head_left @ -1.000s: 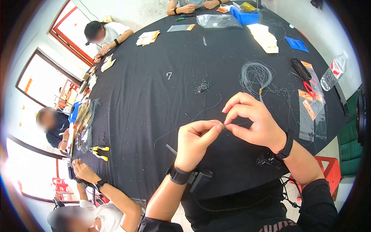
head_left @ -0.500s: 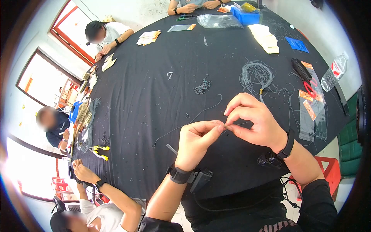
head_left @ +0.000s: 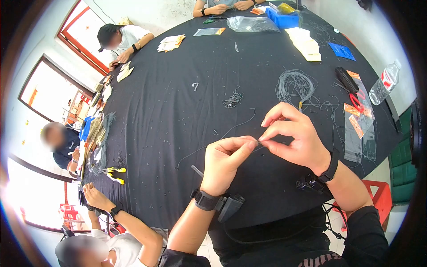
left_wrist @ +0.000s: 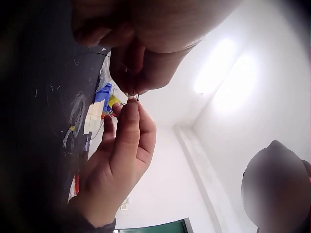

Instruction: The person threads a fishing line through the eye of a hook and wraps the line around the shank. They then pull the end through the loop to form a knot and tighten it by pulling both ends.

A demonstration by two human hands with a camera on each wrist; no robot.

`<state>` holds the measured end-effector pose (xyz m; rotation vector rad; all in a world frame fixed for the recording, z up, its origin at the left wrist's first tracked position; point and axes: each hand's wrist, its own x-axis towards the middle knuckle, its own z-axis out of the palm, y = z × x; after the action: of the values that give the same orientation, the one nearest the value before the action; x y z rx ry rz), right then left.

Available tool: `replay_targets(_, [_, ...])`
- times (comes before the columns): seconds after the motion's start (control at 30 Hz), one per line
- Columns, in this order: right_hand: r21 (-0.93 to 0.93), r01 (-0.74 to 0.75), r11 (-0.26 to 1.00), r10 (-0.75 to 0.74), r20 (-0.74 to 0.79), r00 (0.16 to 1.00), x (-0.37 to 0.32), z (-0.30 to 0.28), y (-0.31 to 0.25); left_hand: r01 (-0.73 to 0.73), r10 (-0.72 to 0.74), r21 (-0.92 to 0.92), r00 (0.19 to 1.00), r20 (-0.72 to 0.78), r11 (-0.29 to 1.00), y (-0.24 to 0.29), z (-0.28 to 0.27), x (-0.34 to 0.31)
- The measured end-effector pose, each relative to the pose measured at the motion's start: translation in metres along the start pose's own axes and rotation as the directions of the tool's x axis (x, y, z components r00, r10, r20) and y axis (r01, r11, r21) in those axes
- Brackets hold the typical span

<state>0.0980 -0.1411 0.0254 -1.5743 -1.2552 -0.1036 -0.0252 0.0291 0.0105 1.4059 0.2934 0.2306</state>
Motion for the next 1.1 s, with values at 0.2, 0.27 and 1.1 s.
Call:
replay_targets(0.2, [-0.008,-0.006,1.0,0.006,0.0,1.0,-0.0003,-0.0002,0.0011,-0.003,0.004,-0.031,1.0,0.026,1.0,-0.0031,-0.0005,0.0011])
replay_targets(0.27, [-0.004,-0.021,1.0,0.021,0.009,1.0,-0.0001,-0.0009,0.0002,-0.009,0.01,-0.034,1.0,0.024,0.999,-0.0027,-0.0003,0.0008])
replay_targets(1.1, [0.06,-0.039,0.997,0.037,0.037,0.999,0.0003,-0.0001,-0.0011,-0.044,0.043,0.016,0.997,0.06,0.999,-0.0005,-0.0004,0.0016])
